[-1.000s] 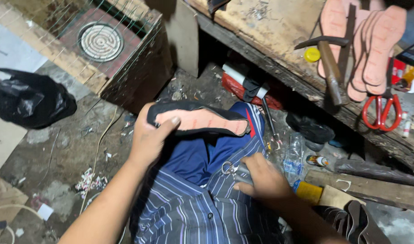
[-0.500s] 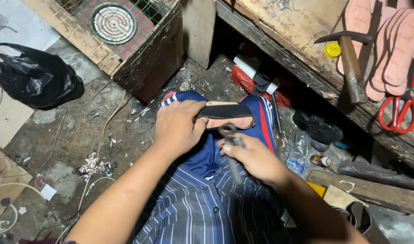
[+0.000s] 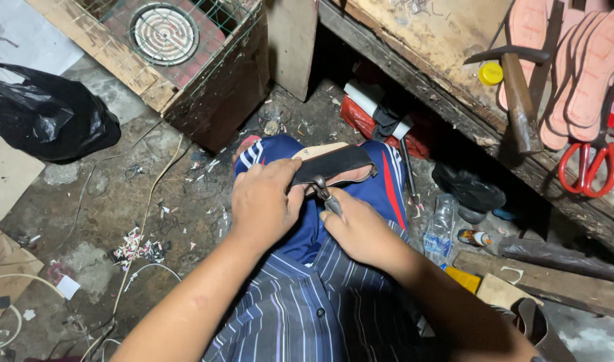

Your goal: The person sits on the floor and works a black shoe upper over a wooden last. They pull and press the upper's edge, use pincers to grip and tuck the material, and tap and press the insole board with a hammer to secure it, then hold up the finished shoe.

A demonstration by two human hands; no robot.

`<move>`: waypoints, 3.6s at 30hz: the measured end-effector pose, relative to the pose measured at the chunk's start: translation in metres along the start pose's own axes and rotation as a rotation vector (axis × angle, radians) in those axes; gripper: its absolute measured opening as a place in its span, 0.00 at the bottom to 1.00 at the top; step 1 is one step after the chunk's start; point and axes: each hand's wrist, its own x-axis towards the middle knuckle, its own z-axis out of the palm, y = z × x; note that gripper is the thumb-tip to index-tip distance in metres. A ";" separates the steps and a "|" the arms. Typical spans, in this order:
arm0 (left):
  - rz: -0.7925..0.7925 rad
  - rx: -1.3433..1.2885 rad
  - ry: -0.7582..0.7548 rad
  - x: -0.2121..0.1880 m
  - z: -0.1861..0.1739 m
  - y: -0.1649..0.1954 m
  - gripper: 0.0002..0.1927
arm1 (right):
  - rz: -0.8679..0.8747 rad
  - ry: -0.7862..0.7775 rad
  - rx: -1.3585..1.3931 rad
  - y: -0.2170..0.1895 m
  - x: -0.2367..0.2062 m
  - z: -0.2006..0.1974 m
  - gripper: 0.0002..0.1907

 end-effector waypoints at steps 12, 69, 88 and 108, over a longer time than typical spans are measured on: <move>-0.093 0.030 -0.462 0.003 -0.031 -0.004 0.36 | -0.217 0.022 -0.454 -0.001 -0.009 0.003 0.30; -0.154 -0.007 -0.472 -0.001 -0.011 -0.006 0.28 | -0.074 0.006 -0.566 -0.006 0.000 0.011 0.12; -0.203 0.027 -0.515 0.023 0.007 -0.006 0.28 | -0.097 -0.011 -0.312 0.012 0.013 0.003 0.16; -0.191 0.143 -0.828 0.067 0.026 -0.005 0.38 | -0.199 -0.188 -0.432 0.023 -0.072 -0.053 0.31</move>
